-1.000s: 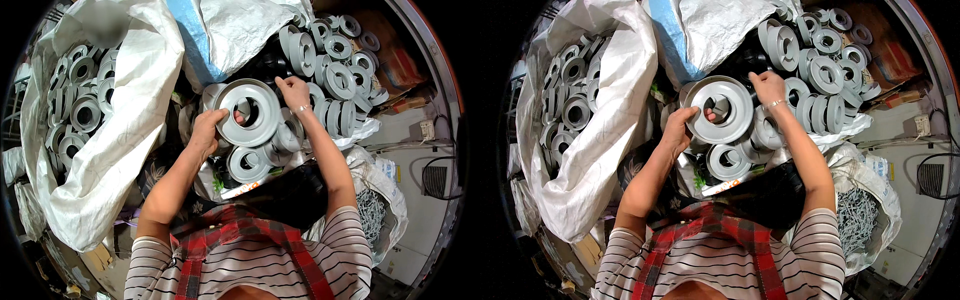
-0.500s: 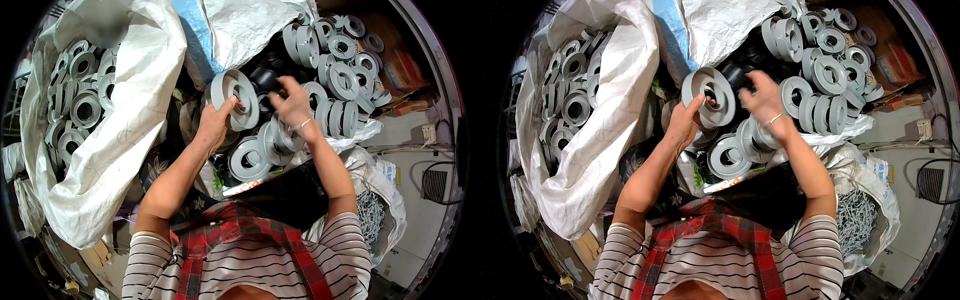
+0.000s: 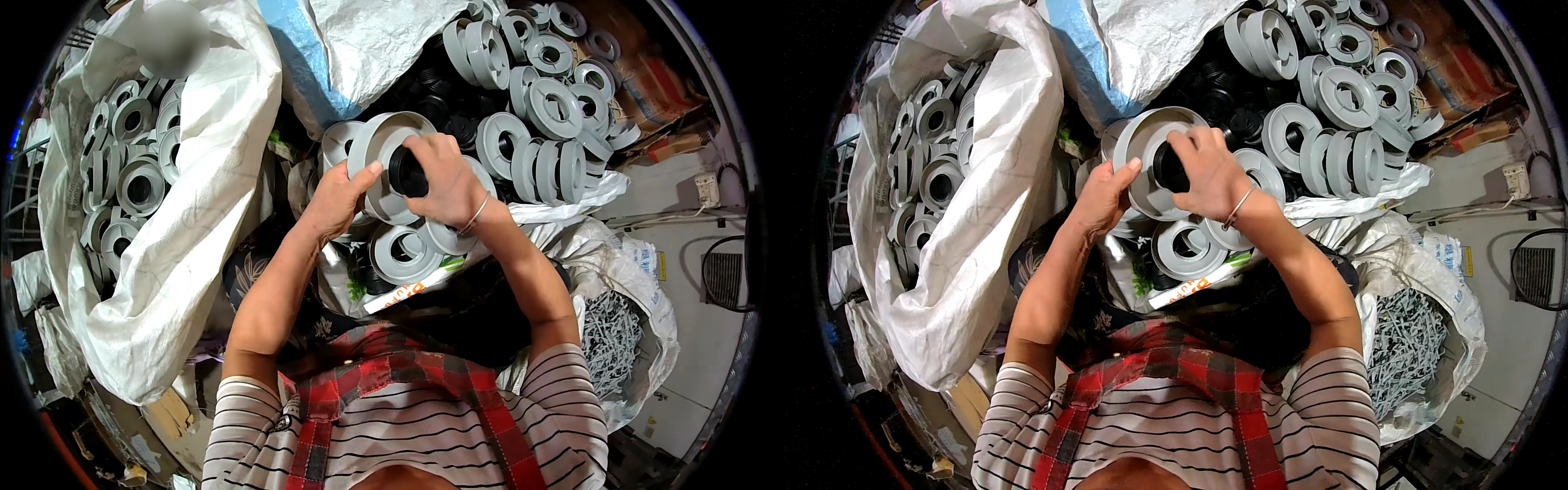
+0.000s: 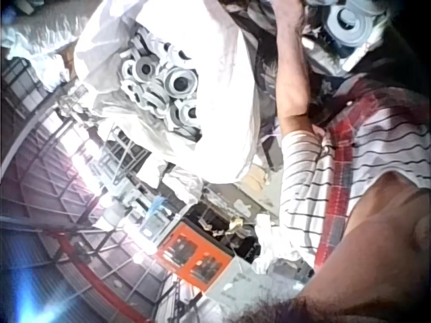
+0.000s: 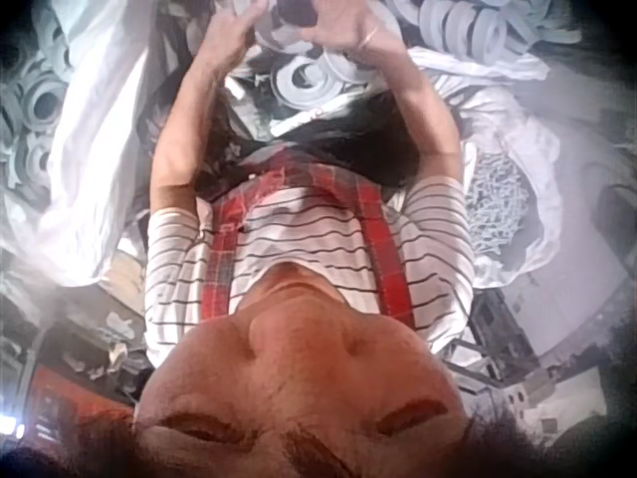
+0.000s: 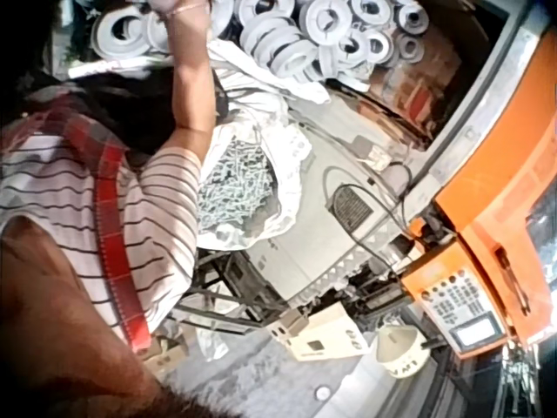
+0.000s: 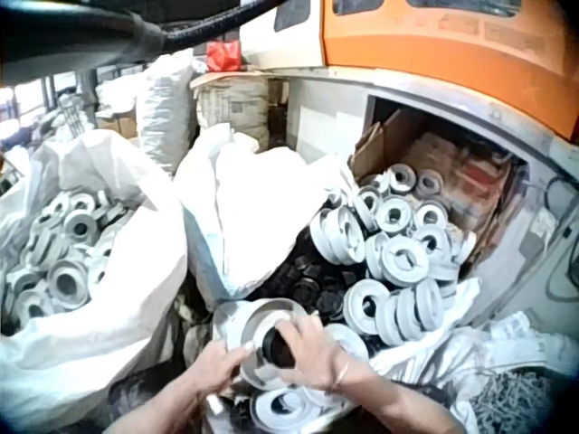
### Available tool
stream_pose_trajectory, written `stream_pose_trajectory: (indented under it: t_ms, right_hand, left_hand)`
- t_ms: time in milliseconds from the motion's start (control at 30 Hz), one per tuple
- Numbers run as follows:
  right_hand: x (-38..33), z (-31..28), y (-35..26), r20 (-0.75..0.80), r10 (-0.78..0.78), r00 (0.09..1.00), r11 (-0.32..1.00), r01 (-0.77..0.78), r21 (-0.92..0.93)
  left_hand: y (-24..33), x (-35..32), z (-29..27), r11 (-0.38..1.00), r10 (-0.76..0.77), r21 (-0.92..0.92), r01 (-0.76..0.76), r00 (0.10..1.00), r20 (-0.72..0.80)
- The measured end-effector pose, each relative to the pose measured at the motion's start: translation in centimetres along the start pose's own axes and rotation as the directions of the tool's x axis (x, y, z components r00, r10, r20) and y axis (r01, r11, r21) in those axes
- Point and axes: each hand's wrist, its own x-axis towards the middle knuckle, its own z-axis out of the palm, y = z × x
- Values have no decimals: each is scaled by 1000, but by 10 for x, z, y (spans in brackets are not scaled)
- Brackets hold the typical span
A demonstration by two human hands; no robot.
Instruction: The person repeatedly picks up white circular plastic rings and black circular inserts from large piles. They fit the black inserts into the center of the white rings by hand and place the assembled units into a growing stack. The process is continuous and repetitive throughout the clip.
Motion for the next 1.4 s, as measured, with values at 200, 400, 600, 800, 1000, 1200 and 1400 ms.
stream_pose_trajectory:
  t_ms: [200, 400, 600, 800, 1000, 1200, 1400]
  right_hand:
    - [-9, 6, 1, -80, 34, 996, 983, -19, 185]
    - [0, -2, 21, 601, 538, 592, 478, -801, 361]
    - [10, -1, 28, 600, 506, 620, 65, -721, 690]
    - [80, -28, 136, -535, 419, 734, 898, -421, 126]
    - [109, -45, 220, -376, 514, 771, 783, -601, -162]
    - [72, -61, 80, -246, 476, 845, 652, -151, 743]
    - [97, -3, 116, -76, 588, 805, 728, -487, 482]
  left_hand:
    - [-6, 3, 2, 997, -5, -78, 11, 997, 77]
    - [-17, 8, -1, 997, 81, -7, -80, 996, 50]
    - [-14, 0, 10, 878, 304, 359, -317, 948, 94]
    - [-18, 21, -23, -82, 440, 928, -363, 823, 360]
    - [-17, 42, -19, 176, 511, 927, -331, 836, 201]
    - [-10, 46, -6, 909, 396, 209, -361, 903, -164]
    - [-15, 51, -33, 928, 64, -345, -139, 974, -218]
